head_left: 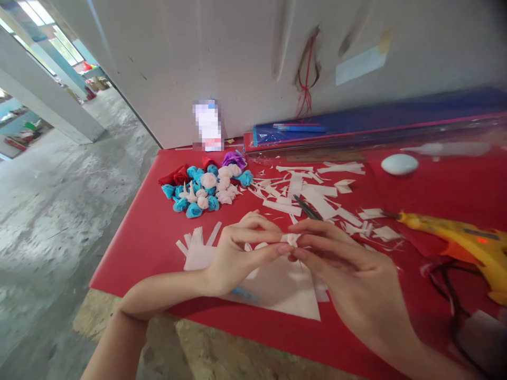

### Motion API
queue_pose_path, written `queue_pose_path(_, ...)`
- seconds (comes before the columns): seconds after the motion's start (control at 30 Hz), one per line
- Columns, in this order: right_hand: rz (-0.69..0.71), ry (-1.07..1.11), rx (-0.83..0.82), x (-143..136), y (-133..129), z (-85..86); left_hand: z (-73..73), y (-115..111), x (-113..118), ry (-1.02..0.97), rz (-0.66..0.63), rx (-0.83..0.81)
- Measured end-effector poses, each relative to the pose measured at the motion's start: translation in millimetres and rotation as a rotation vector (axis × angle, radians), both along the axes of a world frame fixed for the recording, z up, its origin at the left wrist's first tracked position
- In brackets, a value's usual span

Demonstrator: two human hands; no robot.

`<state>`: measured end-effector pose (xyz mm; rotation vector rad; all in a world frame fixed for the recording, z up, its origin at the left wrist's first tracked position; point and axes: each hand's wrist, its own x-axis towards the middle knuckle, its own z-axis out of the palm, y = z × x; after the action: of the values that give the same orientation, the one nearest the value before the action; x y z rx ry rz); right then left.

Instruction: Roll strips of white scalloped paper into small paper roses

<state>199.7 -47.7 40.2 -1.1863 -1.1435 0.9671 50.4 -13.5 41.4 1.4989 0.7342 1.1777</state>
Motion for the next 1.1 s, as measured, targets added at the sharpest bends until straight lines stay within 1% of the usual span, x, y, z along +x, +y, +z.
queue_pose_path(0.23, -0.025, -0.022, 0.046, -1, -2, 0.0, 3.5, 0, -1, 0.058, -0.005, 0.12)
queue_pose_path(0.43, -0.044, -0.04, 0.072, -2, -2, 2.4, 3.4, 0, -1, 0.054, -0.01, 0.129)
queue_pose_path(0.6, -0.036, -0.09, 0.106, -1, -4, -2.3, 0.2, -1, 2, 0.018, 0.008, 0.133)
queue_pose_path(0.7, -0.034, -0.099, 0.103, 1, -6, -4.3, -3.6, -1, 4, -0.002, 0.045, 0.154)
queue_pose_path(0.83, -0.032, -0.074, 0.078, -1, -6, -0.4, -6.3, -1, 5, -0.012, 0.068, 0.186)
queue_pose_path(0.97, -0.024, -0.074, 0.068, -3, -4, 4.0, -3.9, 0, 4, -0.002, 0.069, 0.21)
queue_pose_path(1.1, 0.026, -0.017, 0.053, -3, -2, 4.3, -0.4, 0, 3, 0.026, 0.065, 0.23)
